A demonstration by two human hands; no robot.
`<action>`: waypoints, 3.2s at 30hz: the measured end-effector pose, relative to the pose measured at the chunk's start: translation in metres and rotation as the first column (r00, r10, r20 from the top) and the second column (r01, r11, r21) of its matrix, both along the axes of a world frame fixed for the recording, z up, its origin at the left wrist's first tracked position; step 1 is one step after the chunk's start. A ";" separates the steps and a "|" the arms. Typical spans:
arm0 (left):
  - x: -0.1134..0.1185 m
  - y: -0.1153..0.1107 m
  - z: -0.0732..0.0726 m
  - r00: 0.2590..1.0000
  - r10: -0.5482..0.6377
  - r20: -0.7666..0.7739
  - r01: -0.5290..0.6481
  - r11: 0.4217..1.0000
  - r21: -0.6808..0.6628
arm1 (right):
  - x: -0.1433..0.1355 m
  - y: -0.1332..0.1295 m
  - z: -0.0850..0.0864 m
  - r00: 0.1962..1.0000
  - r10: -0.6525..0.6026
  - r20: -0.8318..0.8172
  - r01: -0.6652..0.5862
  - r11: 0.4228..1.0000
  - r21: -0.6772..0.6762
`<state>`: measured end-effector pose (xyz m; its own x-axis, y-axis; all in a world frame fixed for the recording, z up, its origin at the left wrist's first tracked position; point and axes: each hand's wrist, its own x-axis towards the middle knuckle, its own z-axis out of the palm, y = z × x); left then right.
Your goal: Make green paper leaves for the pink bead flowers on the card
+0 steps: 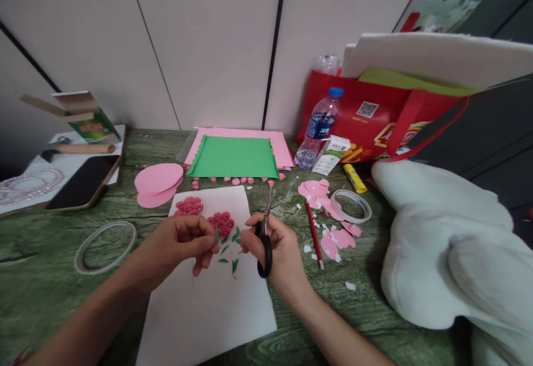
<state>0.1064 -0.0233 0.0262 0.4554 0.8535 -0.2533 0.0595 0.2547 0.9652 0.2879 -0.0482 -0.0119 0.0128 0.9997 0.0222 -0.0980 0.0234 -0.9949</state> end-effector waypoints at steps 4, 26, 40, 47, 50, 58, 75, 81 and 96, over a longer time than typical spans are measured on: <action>-0.009 0.004 -0.006 0.955 -0.023 -0.295 0.056 0.993 0.104 | 0.002 0.001 -0.001 0.995 -0.087 0.056 0.086 0.996 0.011; -0.027 0.008 -0.027 0.628 0.066 -0.776 0.376 0.847 0.377 | 0.000 0.007 -0.015 0.975 -0.002 -0.221 -0.024 0.993 -0.114; -0.016 0.002 -0.009 0.397 -0.024 -0.918 0.629 0.735 0.253 | 0.001 0.009 -0.024 0.965 -0.002 -0.263 -0.019 0.997 -0.076; -0.013 -0.004 -0.002 0.344 -0.075 -0.936 0.732 0.646 0.217 | 0.001 0.010 -0.025 0.961 0.020 -0.277 -0.044 0.996 -0.081; -0.015 -0.003 -0.001 0.443 -0.148 -0.884 0.710 0.660 0.245 | 0.001 0.011 -0.026 0.961 0.007 -0.275 -0.034 0.995 -0.092; -0.022 0.001 -0.010 0.378 0.003 -0.926 0.647 0.714 0.267 | 0.000 0.010 -0.024 0.965 0.013 -0.261 -0.036 0.996 -0.084; -0.022 0.003 -0.008 0.483 -0.023 -0.875 0.605 0.731 0.315 | -0.003 0.010 -0.022 0.971 0.061 -0.230 -0.084 0.992 -0.095; -0.003 -0.003 -0.005 0.430 0.017 -0.903 0.656 0.681 0.326 | -0.003 0.010 -0.021 0.980 0.050 -0.192 -0.067 0.994 -0.086; 0.003 -0.002 -0.012 0.533 0.077 -0.843 0.586 0.685 0.433 | -0.001 0.009 -0.015 0.997 0.023 -0.074 -0.026 0.999 -0.041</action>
